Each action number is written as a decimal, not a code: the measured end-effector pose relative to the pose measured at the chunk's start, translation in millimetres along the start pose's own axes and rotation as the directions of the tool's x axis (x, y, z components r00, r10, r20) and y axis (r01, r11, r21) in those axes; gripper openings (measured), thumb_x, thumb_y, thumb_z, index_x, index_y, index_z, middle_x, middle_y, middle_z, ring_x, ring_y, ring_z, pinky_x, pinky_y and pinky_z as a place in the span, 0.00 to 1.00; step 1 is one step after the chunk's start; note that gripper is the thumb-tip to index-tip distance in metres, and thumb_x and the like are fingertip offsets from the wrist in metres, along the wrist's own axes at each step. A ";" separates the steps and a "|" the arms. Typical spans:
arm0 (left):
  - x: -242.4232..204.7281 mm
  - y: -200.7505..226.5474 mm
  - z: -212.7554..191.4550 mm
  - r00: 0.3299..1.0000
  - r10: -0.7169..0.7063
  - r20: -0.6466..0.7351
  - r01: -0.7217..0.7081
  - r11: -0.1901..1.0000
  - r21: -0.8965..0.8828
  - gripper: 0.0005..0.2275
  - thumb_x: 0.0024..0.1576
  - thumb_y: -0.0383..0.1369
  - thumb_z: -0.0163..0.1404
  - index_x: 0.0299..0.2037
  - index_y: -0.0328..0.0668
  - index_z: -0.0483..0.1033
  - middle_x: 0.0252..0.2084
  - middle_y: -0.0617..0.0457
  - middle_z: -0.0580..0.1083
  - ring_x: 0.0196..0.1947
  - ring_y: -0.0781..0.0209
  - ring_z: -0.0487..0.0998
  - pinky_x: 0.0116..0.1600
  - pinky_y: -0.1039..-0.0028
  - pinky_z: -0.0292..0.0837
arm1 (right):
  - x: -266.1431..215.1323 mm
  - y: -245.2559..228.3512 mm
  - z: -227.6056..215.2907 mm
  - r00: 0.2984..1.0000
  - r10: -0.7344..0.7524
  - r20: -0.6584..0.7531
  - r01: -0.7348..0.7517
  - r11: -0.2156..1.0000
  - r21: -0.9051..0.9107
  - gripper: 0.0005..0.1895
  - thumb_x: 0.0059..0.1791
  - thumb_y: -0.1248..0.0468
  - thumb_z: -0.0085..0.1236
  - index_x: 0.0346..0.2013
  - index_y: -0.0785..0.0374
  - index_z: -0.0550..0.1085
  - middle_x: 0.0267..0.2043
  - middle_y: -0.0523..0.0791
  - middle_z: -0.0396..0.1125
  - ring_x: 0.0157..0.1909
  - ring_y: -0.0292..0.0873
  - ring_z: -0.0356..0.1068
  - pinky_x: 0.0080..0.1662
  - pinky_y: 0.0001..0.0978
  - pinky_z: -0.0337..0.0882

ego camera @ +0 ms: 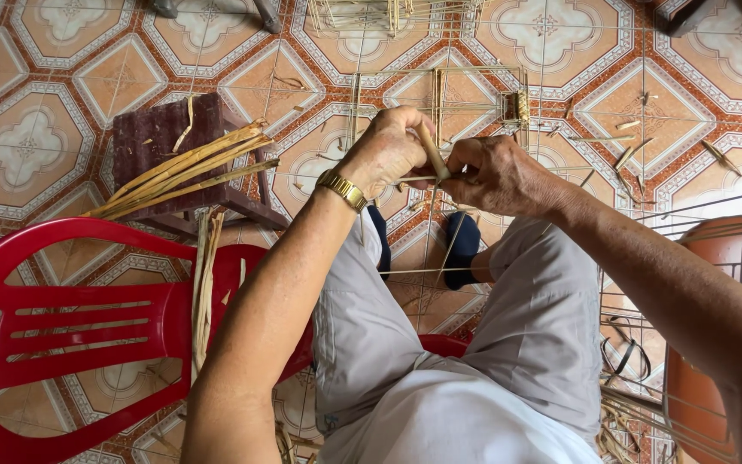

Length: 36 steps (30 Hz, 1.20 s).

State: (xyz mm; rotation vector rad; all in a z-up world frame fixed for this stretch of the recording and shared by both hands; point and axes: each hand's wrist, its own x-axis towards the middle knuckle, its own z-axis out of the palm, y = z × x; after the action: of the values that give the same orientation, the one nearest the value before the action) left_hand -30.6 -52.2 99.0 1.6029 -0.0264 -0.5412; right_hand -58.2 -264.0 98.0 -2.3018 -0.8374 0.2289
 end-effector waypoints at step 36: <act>-70.9 -78.6 59.6 0.459 0.856 -0.238 -0.323 0.410 0.853 0.04 0.59 0.24 0.55 0.41 0.39 0.75 0.38 0.51 0.74 0.39 0.53 0.78 0.42 0.65 0.74 | 14.3 -4.0 -7.7 0.988 0.055 0.144 -0.090 0.964 0.252 0.18 0.54 0.54 0.52 0.42 0.67 0.79 0.34 0.46 0.77 0.29 0.37 0.77 0.34 0.31 0.77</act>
State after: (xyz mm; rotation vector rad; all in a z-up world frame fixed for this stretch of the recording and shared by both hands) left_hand -138.2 -74.8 47.2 2.2835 -0.3737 0.8487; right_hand -46.2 -257.0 107.3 -2.0910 -0.7425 0.5023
